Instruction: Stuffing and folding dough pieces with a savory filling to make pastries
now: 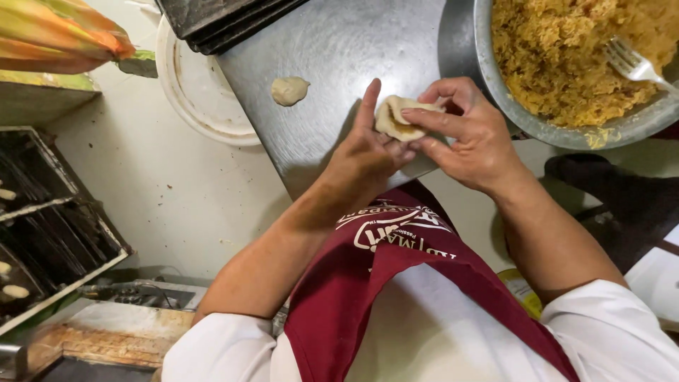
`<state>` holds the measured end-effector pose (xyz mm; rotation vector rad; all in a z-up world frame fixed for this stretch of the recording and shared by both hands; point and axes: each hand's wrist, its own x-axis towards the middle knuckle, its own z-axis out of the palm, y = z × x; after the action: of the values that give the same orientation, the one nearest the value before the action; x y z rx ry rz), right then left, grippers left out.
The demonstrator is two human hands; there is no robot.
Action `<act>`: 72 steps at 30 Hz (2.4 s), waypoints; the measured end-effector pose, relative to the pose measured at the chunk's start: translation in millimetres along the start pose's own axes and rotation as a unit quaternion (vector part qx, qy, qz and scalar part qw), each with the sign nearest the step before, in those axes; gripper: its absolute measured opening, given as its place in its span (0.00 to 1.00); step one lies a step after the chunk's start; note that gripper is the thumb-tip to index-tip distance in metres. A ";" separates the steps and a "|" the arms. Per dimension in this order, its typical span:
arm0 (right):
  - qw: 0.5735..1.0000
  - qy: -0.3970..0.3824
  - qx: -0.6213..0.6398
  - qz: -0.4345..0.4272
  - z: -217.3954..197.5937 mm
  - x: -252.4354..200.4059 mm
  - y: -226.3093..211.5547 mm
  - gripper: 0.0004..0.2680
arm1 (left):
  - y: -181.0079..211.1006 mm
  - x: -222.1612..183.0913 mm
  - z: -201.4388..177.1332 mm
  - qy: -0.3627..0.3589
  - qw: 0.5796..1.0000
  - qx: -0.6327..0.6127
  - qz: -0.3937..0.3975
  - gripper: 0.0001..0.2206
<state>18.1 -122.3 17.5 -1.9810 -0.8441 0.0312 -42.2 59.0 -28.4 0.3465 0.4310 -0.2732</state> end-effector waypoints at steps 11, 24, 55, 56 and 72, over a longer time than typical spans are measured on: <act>0.994 0.023 0.010 0.111 35.7 -45.2 120.4 0.07 | -43.0 54.6 -62.3 0.081 0.608 0.704 0.357 0.11; 0.990 -0.049 -0.129 -0.016 43.4 -47.0 133.6 0.27 | -41.6 33.0 -21.6 0.073 0.616 0.726 0.296 0.42; 0.923 -0.280 -0.215 0.155 21.1 82.0 34.0 0.09 | 104.1 -2.3 -102.7 -0.111 0.518 0.649 0.545 0.12; 0.939 -0.249 -0.177 0.159 17.6 94.0 23.2 0.09 | 104.2 -11.4 -101.9 -0.113 0.513 0.663 0.533 0.12; 0.971 -0.028 -0.177 -0.159 123.5 278.4 67.0 0.11 | 121.2 -21.8 -98.6 -0.127 0.557 0.684 0.453 0.13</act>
<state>223.8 109.6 -17.1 -2.1531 -1.2654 -0.2681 -56.8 210.4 -70.1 1.9952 -0.4165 0.4596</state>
